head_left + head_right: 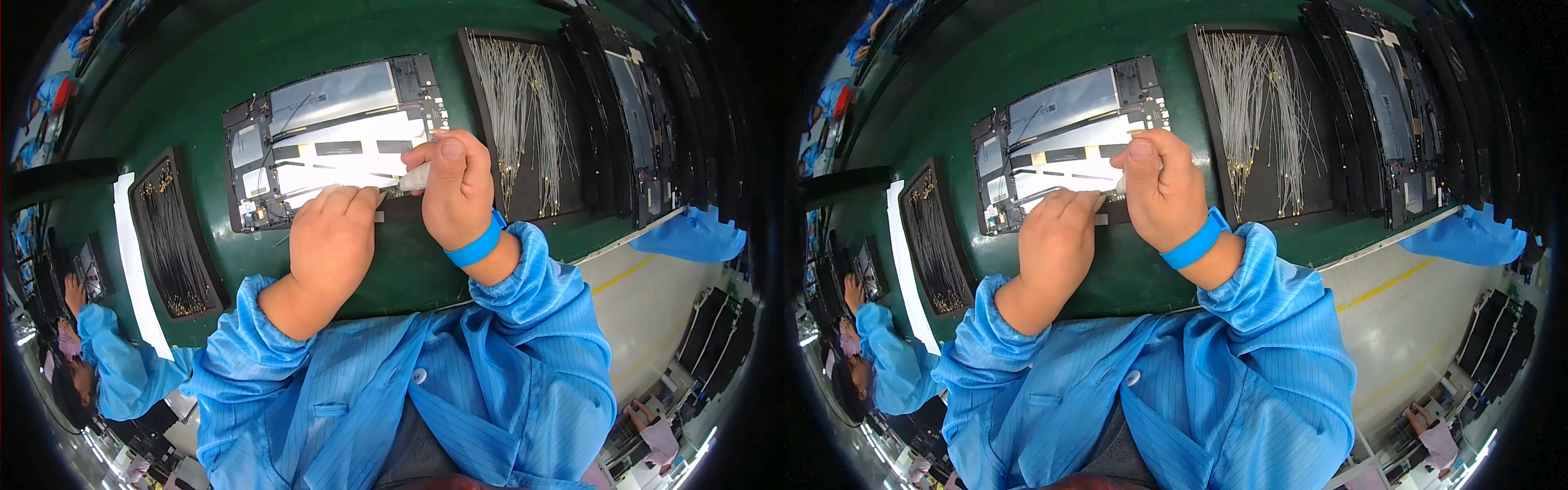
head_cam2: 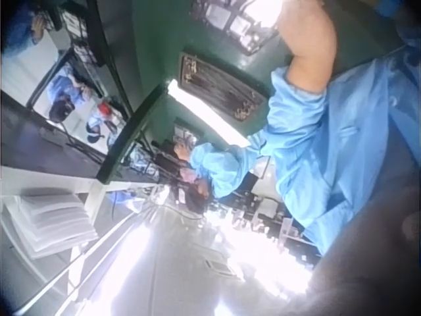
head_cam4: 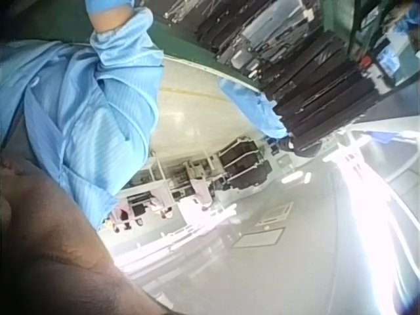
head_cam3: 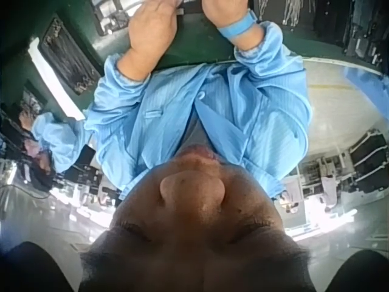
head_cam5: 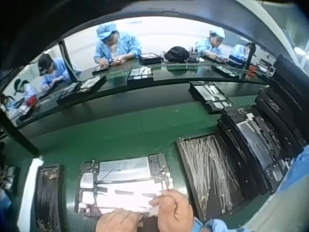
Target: The person assembles internal components into tablet chassis and applies adhesive to the tablet frames with an adhesive pen on a factory production line.
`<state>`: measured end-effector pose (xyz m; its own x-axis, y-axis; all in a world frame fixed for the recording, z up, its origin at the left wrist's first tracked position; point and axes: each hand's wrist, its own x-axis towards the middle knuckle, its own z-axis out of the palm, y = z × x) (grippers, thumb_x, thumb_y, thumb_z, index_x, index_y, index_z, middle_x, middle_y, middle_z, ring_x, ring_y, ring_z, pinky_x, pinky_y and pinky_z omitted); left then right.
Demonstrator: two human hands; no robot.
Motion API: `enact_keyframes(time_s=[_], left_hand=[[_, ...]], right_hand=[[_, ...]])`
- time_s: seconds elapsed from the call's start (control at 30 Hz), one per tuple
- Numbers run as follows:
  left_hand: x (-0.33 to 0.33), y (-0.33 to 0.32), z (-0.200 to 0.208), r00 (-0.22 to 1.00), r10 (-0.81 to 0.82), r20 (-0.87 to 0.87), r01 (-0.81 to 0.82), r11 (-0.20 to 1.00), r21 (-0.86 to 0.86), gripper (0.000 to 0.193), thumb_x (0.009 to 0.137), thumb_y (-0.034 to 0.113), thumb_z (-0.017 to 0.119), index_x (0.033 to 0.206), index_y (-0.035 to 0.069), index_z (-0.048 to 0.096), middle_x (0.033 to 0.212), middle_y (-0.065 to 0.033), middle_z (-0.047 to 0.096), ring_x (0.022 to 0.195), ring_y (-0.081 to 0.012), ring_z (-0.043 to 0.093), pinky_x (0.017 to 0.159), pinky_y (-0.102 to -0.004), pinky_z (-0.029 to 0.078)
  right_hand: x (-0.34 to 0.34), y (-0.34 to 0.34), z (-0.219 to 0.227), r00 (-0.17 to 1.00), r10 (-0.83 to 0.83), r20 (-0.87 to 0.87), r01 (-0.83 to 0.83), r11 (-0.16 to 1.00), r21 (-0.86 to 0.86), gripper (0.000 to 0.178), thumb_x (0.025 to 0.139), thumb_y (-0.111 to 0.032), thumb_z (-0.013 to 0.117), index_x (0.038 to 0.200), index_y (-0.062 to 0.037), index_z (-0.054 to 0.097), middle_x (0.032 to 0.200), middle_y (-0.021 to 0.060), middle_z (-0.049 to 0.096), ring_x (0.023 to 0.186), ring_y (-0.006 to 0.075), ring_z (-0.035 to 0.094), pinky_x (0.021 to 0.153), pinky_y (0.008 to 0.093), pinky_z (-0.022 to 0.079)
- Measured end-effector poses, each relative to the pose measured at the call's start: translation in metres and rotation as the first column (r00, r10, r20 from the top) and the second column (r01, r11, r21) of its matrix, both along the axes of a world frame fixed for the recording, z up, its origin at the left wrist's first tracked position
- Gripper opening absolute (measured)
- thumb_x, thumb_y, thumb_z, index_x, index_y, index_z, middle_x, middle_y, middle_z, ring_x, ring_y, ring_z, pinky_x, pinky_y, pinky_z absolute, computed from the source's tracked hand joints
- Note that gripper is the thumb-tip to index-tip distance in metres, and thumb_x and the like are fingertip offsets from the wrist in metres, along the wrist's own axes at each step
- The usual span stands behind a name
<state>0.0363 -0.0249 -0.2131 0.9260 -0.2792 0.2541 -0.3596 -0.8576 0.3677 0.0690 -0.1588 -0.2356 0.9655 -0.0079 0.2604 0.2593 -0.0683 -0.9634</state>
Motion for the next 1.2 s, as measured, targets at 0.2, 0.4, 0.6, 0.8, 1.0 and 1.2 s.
enact_keyframes(time_s=[0.2,0.4,0.6,0.8,1.0,1.2], left_hand=[[-0.001,0.002,-0.006,0.998,-0.009,0.064,0.008,1.0,0.027,0.017,0.062,0.006,0.054,0.079,0.008,0.055,0.069,-0.0055,0.051,0.067,-0.0211,0.052,0.058,-0.0317,0.041],[-0.002,0.0,-0.004,1.0,-0.002,0.028,0.001,0.998,0.055,0.017,0.062,0.006,0.054,0.079,0.008,0.055,0.069,-0.005,0.051,0.067,-0.0202,0.052,0.058,-0.0312,0.042],[0.001,0.0,-0.002,0.999,-0.025,0.024,0.024,0.998,0.057,0.016,0.062,0.006,0.053,0.078,0.008,0.055,0.068,-0.005,0.05,0.066,-0.0204,0.051,0.058,-0.0315,0.042],[-0.004,0.006,0.001,0.999,-0.034,0.025,0.032,0.995,0.099,0.014,0.062,0.007,0.052,0.075,0.007,0.055,0.068,-0.0053,0.05,0.066,-0.0208,0.051,0.057,-0.0316,0.042],[0.019,0.034,0.021,0.917,0.208,0.342,-0.333,0.87,0.365,0.017,0.064,0.012,0.054,0.081,0.009,0.056,0.08,-0.0098,0.051,0.081,-0.03,0.046,0.069,-0.0418,0.037],[-0.011,0.078,0.007,0.705,0.641,-0.304,-0.703,0.686,-0.186,0.047,0.081,0.028,0.049,0.11,-0.007,0.042,0.105,-0.0235,0.048,0.096,-0.0317,0.047,0.085,-0.0334,0.034]], right_hand=[[-0.001,0.001,-0.001,1.0,0.008,-0.002,-0.008,1.0,0.014,0.029,0.088,-0.027,0.032,0.1,-0.0015,0.035,0.076,0.011,0.055,0.058,0.0114,0.05,0.05,0.0225,0.042],[-0.001,-0.001,-0.001,0.997,0.04,0.064,-0.038,0.999,-0.023,0.026,0.088,-0.025,0.032,0.1,-0.0024,0.036,0.075,0.0102,0.056,0.059,0.0104,0.05,0.051,0.0217,0.042],[0.001,-0.004,0.003,0.996,0.072,0.05,-0.07,0.997,-0.034,0.023,0.088,-0.023,0.034,0.098,-0.0022,0.038,0.073,0.009,0.057,0.062,0.0118,0.052,0.052,0.023,0.042],[0.007,0.007,0.032,0.94,0.305,0.152,-0.199,0.853,-0.482,0.019,0.08,-0.02,0.047,0.073,-0.0034,0.052,0.073,0.018,0.054,0.062,0.0325,0.053,0.057,0.0364,0.044],[0.025,-0.009,0.032,0.963,-0.07,-0.26,0.016,0.979,-0.205,0.024,0.083,-0.024,0.042,0.086,-0.0024,0.052,0.076,0.017,0.056,0.069,0.0321,0.054,0.06,0.035,0.044],[0.008,-0.041,0.046,0.383,0.046,-0.923,-0.364,0.925,-0.105,0.053,0.079,-0.036,0.049,0.112,0.0034,0.039,0.073,0.0073,0.049,0.047,0.0098,0.044,0.038,0.0212,0.037]])
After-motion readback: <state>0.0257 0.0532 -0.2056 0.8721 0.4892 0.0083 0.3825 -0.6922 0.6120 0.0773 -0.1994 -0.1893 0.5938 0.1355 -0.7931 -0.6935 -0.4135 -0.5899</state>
